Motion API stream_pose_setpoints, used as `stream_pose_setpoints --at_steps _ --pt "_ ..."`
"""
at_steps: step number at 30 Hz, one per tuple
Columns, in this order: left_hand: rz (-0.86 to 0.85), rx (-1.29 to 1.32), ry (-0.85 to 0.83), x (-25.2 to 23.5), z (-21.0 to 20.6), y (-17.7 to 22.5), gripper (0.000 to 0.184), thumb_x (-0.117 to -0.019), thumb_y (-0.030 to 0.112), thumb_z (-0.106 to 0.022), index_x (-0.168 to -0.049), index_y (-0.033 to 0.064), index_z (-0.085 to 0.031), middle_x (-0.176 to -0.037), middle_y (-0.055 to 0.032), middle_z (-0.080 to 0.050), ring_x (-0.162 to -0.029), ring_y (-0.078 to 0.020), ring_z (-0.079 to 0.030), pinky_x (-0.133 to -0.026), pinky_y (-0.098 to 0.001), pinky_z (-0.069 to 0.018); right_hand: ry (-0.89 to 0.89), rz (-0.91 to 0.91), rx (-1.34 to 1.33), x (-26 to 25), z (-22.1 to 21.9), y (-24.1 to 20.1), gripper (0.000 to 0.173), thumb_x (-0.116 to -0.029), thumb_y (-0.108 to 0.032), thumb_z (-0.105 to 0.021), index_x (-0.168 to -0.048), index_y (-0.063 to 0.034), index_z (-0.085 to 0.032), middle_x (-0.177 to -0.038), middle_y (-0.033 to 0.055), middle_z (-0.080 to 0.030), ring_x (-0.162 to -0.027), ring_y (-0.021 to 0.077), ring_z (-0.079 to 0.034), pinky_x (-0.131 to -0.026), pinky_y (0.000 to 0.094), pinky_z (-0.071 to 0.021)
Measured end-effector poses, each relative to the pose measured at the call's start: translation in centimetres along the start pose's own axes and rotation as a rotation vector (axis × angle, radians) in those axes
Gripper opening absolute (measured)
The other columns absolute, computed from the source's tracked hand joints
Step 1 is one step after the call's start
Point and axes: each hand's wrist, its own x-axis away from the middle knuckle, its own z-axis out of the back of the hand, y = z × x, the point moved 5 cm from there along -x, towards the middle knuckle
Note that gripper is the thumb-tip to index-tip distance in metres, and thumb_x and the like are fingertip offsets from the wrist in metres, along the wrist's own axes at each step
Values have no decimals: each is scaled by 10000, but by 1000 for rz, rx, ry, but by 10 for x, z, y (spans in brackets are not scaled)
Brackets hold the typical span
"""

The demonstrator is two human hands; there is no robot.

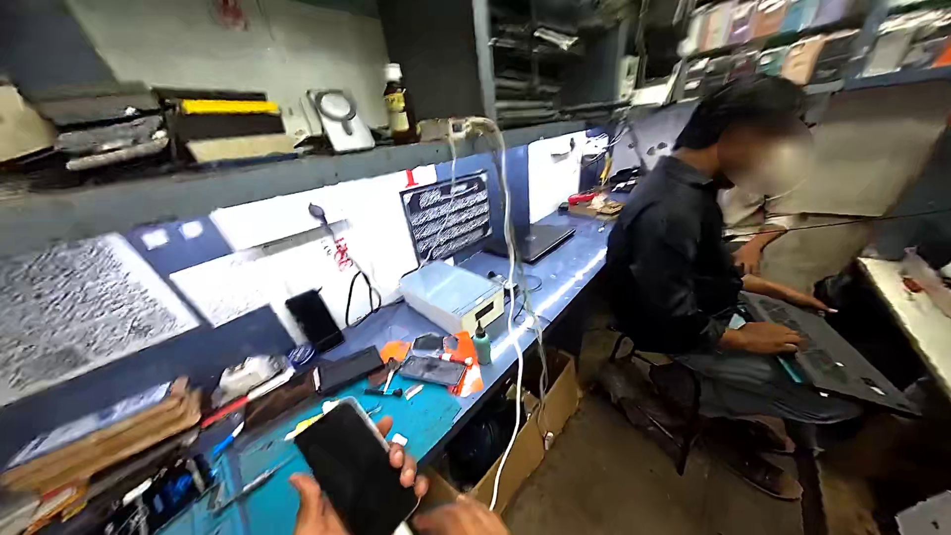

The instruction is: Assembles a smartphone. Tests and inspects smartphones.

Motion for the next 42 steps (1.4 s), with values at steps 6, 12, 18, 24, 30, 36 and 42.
stream_pose_setpoints --at_steps 6,12,18,24,30,36,42 --pt "-63 -55 46 13 -7 7 822 -966 761 -343 -1374 91 -587 -1049 -156 -657 -925 -291 -677 -865 -474 -580 -29 59 -12 -3 -4 -6 320 -935 -410 -729 -1059 -116 -760 -995 -13 -763 -987 115 -724 -986 410 -579" --pt "-76 -47 23 19 7 20 839 -979 764 -276 -1391 93 -567 -1073 -147 -636 -942 -283 -664 -871 -473 -573 -38 88 13 -7 -22 -16 281 -942 -384 -713 -997 -112 -755 -925 -28 -754 -899 89 -720 -842 336 -610" --pt "-63 74 57 30 38 39 837 -970 770 -302 -1389 96 -567 -1086 -148 -644 -975 -289 -670 -910 -488 -566 -80 87 81 -11 -54 -25 224 -948 -359 -703 -928 -144 -761 -874 -54 -750 -843 61 -712 -774 299 -599" --pt "-63 213 151 53 85 56 838 -975 762 -297 -1404 93 -560 -1122 -174 -661 -992 -316 -687 -921 -505 -573 -159 55 241 3 -99 -38 256 -958 -391 -672 -929 -155 -770 -854 -49 -753 -821 68 -713 -750 312 -594" --pt "-53 292 230 67 106 67 829 -987 751 -264 -1424 108 -552 -1163 -185 -678 -1047 -326 -695 -952 -514 -570 -217 -31 348 6 -120 -51 265 -950 -393 -656 -904 -159 -771 -818 -57 -753 -774 68 -719 -691 327 -603" --pt "-19 291 200 83 109 75 814 -993 741 -279 -1485 134 -505 -1269 -202 -657 -1179 -348 -659 -1046 -523 -519 -261 -110 369 10 -126 -63 245 -933 -399 -669 -884 -185 -777 -793 -85 -749 -739 34 -717 -646 308 -610" --pt "-28 268 200 86 105 81 824 -1000 739 -223 -1484 132 -499 -1242 -194 -658 -1127 -330 -678 -1001 -502 -549 -236 -77 339 12 -130 -67 252 -941 -386 -659 -864 -181 -784 -772 -86 -740 -719 26 -708 -621 291 -600"
